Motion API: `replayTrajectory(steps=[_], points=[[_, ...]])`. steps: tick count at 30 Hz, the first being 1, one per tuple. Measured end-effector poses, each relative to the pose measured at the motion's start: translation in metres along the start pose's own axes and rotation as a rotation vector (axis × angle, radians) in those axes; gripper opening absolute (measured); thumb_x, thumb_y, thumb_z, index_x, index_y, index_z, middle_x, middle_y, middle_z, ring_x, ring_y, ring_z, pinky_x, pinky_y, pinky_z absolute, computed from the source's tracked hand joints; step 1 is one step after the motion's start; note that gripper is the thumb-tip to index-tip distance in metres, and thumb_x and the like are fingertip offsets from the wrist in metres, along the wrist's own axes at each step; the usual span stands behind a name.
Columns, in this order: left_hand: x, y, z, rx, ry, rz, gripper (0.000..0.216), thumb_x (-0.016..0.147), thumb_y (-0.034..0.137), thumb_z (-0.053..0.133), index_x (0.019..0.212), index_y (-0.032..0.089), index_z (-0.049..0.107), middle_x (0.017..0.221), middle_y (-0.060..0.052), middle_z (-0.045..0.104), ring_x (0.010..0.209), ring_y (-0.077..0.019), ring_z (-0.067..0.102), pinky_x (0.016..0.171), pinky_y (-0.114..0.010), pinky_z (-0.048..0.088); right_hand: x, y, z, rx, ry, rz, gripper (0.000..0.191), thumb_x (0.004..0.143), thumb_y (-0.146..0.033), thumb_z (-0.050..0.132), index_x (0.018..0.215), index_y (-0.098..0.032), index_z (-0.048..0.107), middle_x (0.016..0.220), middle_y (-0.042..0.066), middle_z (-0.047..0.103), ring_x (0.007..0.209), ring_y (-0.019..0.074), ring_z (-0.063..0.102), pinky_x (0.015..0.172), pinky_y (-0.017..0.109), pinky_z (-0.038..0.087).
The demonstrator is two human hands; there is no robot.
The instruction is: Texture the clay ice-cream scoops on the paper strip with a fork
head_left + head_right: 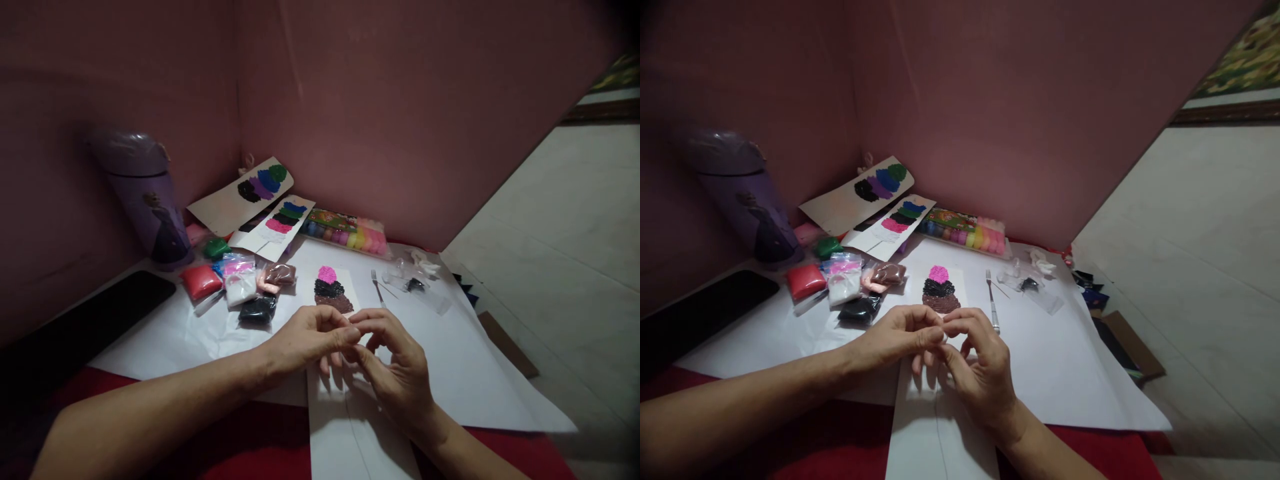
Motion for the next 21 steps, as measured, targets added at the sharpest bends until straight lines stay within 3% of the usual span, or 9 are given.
replayTrajectory(steps=[8, 21], points=[[0.0016, -0.0019, -0.0014, -0.034, -0.019, 0.027, 0.044, 0.071, 0.054, 0.069, 0.073, 0.012, 0.055, 0.056, 0.001, 0.058, 0.046, -0.0077, 0.053, 0.048, -0.020, 0.041, 0.0020, -0.0028, 0.0021, -0.001, -0.029, -0.012, 0.022, 0.083, -0.015, 0.063, 0.104, -0.022, 0.062, 0.098, 0.006, 0.060, 0.080, 0.0164, 0.059, 0.056, 0.026, 0.049], [0.0033, -0.0022, -0.0030, 0.008, -0.022, 0.015, 0.046, 0.071, 0.055, 0.068, 0.071, 0.010, 0.059, 0.057, 0.001, 0.057, 0.045, -0.0058, 0.049, 0.047, -0.019, 0.038, 0.0003, -0.0025, 0.0011, -0.011, -0.011, -0.007, 0.010, 0.085, -0.014, 0.060, 0.091, -0.021, 0.065, 0.095, 0.006, 0.060, 0.082, 0.0176, 0.060, 0.057, 0.028, 0.050]])
Point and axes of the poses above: each hand's wrist, its own x-axis towards the middle knuckle, its own z-axis out of the palm, y = z × x, the point moved 8 cm from there along x, towards the middle knuckle
